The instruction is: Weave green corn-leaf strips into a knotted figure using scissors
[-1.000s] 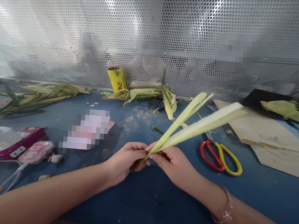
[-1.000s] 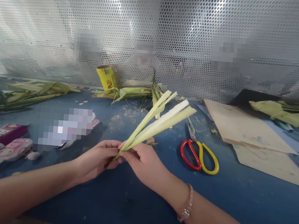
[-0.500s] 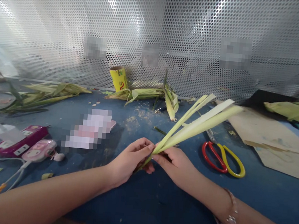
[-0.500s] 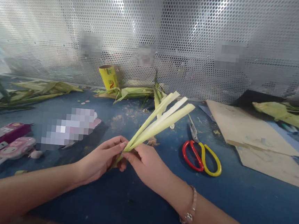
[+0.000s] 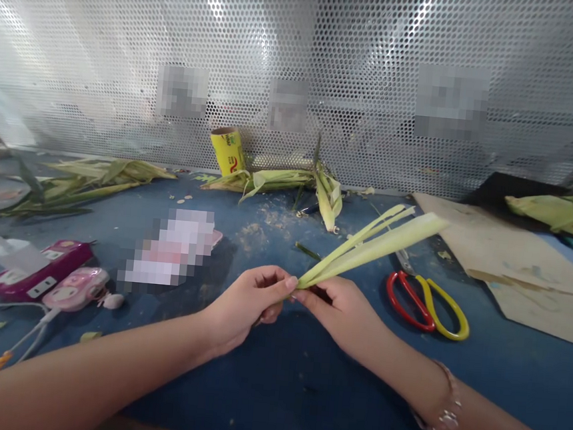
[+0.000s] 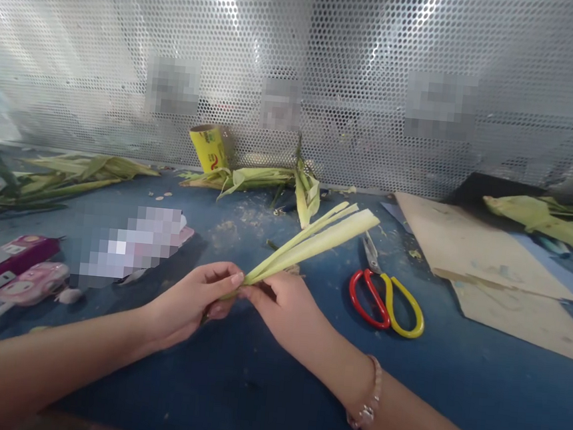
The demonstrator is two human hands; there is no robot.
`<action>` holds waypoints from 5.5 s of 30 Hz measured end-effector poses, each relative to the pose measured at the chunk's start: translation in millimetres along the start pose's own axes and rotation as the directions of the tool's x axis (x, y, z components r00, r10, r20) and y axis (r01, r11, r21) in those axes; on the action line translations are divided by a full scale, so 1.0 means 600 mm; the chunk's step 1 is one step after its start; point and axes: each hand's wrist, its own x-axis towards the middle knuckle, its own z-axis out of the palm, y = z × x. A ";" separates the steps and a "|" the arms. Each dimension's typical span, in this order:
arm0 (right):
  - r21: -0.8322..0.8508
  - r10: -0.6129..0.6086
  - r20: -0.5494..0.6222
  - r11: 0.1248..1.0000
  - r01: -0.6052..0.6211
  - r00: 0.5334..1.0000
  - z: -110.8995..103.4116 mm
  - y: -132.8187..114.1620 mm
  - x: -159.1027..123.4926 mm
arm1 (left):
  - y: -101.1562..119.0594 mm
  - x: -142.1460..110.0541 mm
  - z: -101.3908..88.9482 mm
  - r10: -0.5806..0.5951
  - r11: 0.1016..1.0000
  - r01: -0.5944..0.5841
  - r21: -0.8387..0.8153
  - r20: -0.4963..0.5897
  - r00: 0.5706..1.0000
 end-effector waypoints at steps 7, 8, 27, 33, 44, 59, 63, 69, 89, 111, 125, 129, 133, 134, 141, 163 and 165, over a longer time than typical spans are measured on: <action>0.229 0.052 0.056 0.971 -0.064 0.997 -0.002 -0.002 0.001 | 0.006 -0.006 0.002 -0.068 0.988 0.068 -0.139 0.003 0.998; 0.262 0.056 0.062 0.962 -0.070 0.997 -0.003 -0.001 0.000 | 0.006 -0.006 0.001 -0.083 0.984 0.085 -0.157 0.020 0.996; 0.572 0.119 0.235 0.785 -0.236 0.965 -0.007 0.004 -0.002 | 0.008 -0.007 -0.005 -0.064 0.979 0.096 -0.182 0.173 0.983; 0.500 0.096 0.227 0.842 -0.200 0.969 -0.012 0.000 -0.002 | 0.010 -0.006 -0.006 -0.054 0.973 0.087 -0.214 0.159 0.986; 0.316 0.079 0.049 0.945 -0.090 0.996 -0.011 -0.004 -0.003 | 0.012 -0.006 -0.006 -0.030 0.974 0.047 -0.219 0.079 0.996; 0.474 0.097 -0.004 0.876 -0.084 0.995 -0.017 -0.014 -0.005 | 0.003 -0.007 0.000 0.190 0.980 -0.188 0.057 -0.025 0.981; 0.532 0.129 0.028 0.838 -0.124 0.991 -0.015 -0.008 -0.005 | 0.001 -0.007 -0.001 0.241 0.961 -0.235 0.145 -0.029 0.970; 0.604 0.135 0.033 0.787 -0.128 0.990 -0.016 0.008 -0.005 | 0.001 -0.009 -0.002 0.243 0.963 -0.241 0.121 0.002 0.970; 0.506 0.173 0.103 0.839 -0.202 0.979 -0.014 -0.011 -0.006 | 0.004 -0.004 0.004 0.188 0.982 -0.191 -0.009 -0.115 0.975; 0.023 -0.201 -0.284 0.976 0.217 0.937 -0.001 0.007 -0.008 | 0.000 -0.010 0.009 0.113 0.993 -0.116 -0.039 -0.066 0.991; -0.100 -0.294 -0.200 0.955 0.279 0.934 -0.006 -0.006 -0.014 | -0.003 -0.011 0.009 0.165 0.986 -0.164 0.012 -0.058 0.985; -0.081 -0.251 -0.185 0.967 0.240 0.950 -0.009 -0.006 -0.016 | 0.001 -0.011 0.008 0.140 0.990 -0.141 -0.008 -0.095 0.986; 0.013 -0.167 -0.203 0.985 0.173 0.965 -0.013 -0.006 -0.016 | 0.006 -0.010 0.007 0.128 0.991 -0.134 -0.028 -0.155 0.980; 0.050 -0.137 -0.208 0.987 0.150 0.969 -0.014 -0.006 -0.015 | 0.007 -0.010 0.007 0.123 0.991 -0.130 -0.032 -0.168 0.978; 0.317 -0.085 -0.061 0.943 0.100 0.994 -0.021 -0.010 -0.018 | 0.008 -0.008 0.006 0.110 0.992 -0.120 -0.042 -0.191 0.975; -0.180 -0.257 -0.230 0.959 0.218 0.939 -0.007 -0.008 -0.018 | 0.000 -0.013 0.012 0.170 0.985 -0.170 0.015 -0.123 0.978; -0.177 -0.278 -0.241 0.955 0.239 0.930 -0.007 -0.008 -0.017 | 0.000 -0.013 0.012 0.172 0.985 -0.170 0.023 -0.127 0.977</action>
